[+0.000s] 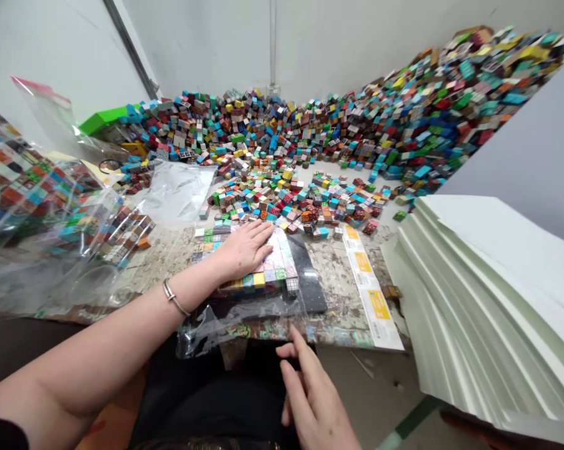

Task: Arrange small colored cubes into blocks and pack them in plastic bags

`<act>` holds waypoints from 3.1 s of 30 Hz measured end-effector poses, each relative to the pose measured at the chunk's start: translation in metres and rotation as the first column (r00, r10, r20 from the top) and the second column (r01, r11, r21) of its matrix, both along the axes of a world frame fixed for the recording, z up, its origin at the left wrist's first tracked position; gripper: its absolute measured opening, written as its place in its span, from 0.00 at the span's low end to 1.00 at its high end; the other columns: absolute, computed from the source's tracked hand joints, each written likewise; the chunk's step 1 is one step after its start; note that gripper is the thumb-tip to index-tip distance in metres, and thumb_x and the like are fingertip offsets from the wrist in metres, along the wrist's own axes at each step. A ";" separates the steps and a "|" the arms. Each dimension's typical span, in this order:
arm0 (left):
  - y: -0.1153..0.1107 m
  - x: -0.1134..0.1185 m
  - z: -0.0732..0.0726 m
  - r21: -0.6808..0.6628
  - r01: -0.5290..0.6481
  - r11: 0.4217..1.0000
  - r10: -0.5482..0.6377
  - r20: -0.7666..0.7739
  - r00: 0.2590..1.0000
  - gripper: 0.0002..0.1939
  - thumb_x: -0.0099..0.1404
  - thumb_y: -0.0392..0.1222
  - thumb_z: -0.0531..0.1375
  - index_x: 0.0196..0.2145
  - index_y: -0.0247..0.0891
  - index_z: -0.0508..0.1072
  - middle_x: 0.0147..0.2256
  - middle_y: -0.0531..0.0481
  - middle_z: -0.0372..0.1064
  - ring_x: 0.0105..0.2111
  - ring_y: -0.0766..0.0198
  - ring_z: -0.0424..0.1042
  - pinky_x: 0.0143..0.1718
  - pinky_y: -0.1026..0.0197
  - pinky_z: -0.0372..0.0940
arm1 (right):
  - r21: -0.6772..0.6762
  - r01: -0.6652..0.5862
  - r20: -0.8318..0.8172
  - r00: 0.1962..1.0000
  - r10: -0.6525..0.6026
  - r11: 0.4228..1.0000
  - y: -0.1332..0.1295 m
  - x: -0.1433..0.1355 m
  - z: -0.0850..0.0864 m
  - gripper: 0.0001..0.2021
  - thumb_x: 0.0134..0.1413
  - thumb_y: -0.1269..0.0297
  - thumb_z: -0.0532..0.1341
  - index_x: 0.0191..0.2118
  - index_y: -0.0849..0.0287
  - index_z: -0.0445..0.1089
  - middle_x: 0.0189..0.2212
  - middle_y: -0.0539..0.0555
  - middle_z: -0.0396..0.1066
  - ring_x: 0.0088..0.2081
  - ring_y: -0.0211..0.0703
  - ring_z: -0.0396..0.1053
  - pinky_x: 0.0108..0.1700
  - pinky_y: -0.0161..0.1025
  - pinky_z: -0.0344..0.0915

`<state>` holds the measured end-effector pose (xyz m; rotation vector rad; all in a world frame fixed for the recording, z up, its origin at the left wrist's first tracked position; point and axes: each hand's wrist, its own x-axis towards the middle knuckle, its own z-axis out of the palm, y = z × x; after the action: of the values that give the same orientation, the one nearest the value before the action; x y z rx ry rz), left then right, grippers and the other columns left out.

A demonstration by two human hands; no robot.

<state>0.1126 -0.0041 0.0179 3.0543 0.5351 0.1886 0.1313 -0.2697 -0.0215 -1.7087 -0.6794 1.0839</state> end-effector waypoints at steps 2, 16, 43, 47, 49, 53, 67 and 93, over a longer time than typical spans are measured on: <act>0.000 0.000 0.000 0.000 0.001 1.000 -0.001 -0.001 1.000 0.27 0.67 0.50 0.40 0.59 0.34 0.53 0.60 0.47 0.49 0.60 0.58 0.46 0.59 0.55 0.42 | 0.015 0.072 -0.223 0.973 -0.066 0.997 0.011 -0.004 0.005 0.28 0.56 0.51 0.51 0.60 0.52 0.46 0.47 0.58 0.64 0.17 0.29 0.61 0.22 0.35 0.63; 0.000 0.000 -0.001 0.016 0.001 1.000 -0.002 0.024 1.000 0.27 0.67 0.50 0.41 0.58 0.33 0.54 0.60 0.46 0.50 0.60 0.57 0.47 0.59 0.55 0.43 | 0.060 0.338 -0.633 0.741 -0.226 0.939 0.034 -0.010 0.037 0.30 0.52 0.59 0.59 0.59 0.50 0.47 0.43 0.54 0.66 0.19 0.29 0.58 0.25 0.35 0.63; -0.001 -0.001 0.001 0.038 0.004 0.999 -0.005 0.031 1.000 0.26 0.67 0.50 0.41 0.58 0.34 0.55 0.60 0.46 0.50 0.60 0.58 0.47 0.59 0.53 0.45 | 0.169 0.288 -0.713 0.696 -0.085 0.942 0.049 -0.003 0.030 0.25 0.55 0.60 0.58 0.57 0.44 0.49 0.37 0.48 0.66 0.24 0.30 0.62 0.37 0.41 0.66; 0.000 0.000 -0.001 0.046 0.006 0.999 -0.007 0.036 0.999 0.26 0.67 0.50 0.41 0.58 0.35 0.54 0.60 0.46 0.51 0.60 0.59 0.47 0.59 0.54 0.45 | 0.189 0.307 -0.724 0.685 -0.079 0.933 0.062 0.000 0.026 0.12 0.54 0.60 0.58 0.45 0.53 0.64 0.28 0.45 0.62 0.22 0.27 0.57 0.33 0.34 0.64; 0.000 0.000 -0.001 0.047 0.008 0.999 -0.010 0.036 0.999 0.26 0.67 0.50 0.41 0.58 0.34 0.54 0.59 0.46 0.51 0.60 0.59 0.47 0.59 0.54 0.45 | 0.208 0.310 -0.719 0.692 -0.070 0.928 0.063 0.001 0.027 0.08 0.54 0.60 0.58 0.39 0.56 0.67 0.27 0.45 0.60 0.23 0.27 0.56 0.31 0.31 0.62; 0.000 -0.001 -0.001 0.046 0.013 0.999 -0.015 0.038 0.999 0.26 0.67 0.50 0.40 0.58 0.35 0.54 0.59 0.46 0.51 0.60 0.59 0.47 0.59 0.54 0.45 | 0.259 0.234 -0.511 0.856 -0.073 0.937 0.053 0.004 0.029 0.10 0.56 0.58 0.55 0.39 0.55 0.70 0.34 0.49 0.65 0.27 0.30 0.60 0.31 0.31 0.62; 0.000 0.000 0.001 0.031 0.003 1.000 -0.004 0.025 1.000 0.26 0.67 0.51 0.39 0.58 0.35 0.54 0.60 0.46 0.50 0.60 0.59 0.46 0.59 0.53 0.45 | 0.067 0.110 0.203 0.972 -0.122 0.992 0.037 0.002 0.015 0.33 0.57 0.54 0.49 0.64 0.52 0.33 0.51 0.60 0.63 0.28 0.42 0.69 0.35 0.46 0.67; -0.001 -0.001 0.001 0.037 0.003 0.999 -0.004 0.021 1.000 0.26 0.67 0.50 0.39 0.58 0.35 0.54 0.60 0.47 0.50 0.60 0.59 0.46 0.59 0.53 0.45 | 0.048 0.048 0.203 0.977 -0.057 0.998 0.045 0.001 0.007 0.31 0.56 0.57 0.50 0.64 0.55 0.39 0.26 0.53 0.72 0.15 0.37 0.62 0.22 0.39 0.64</act>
<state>0.1113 -0.0051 0.0188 3.0850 0.5306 0.2334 0.1324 -0.2249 -0.0146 -1.8065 -0.7760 0.8580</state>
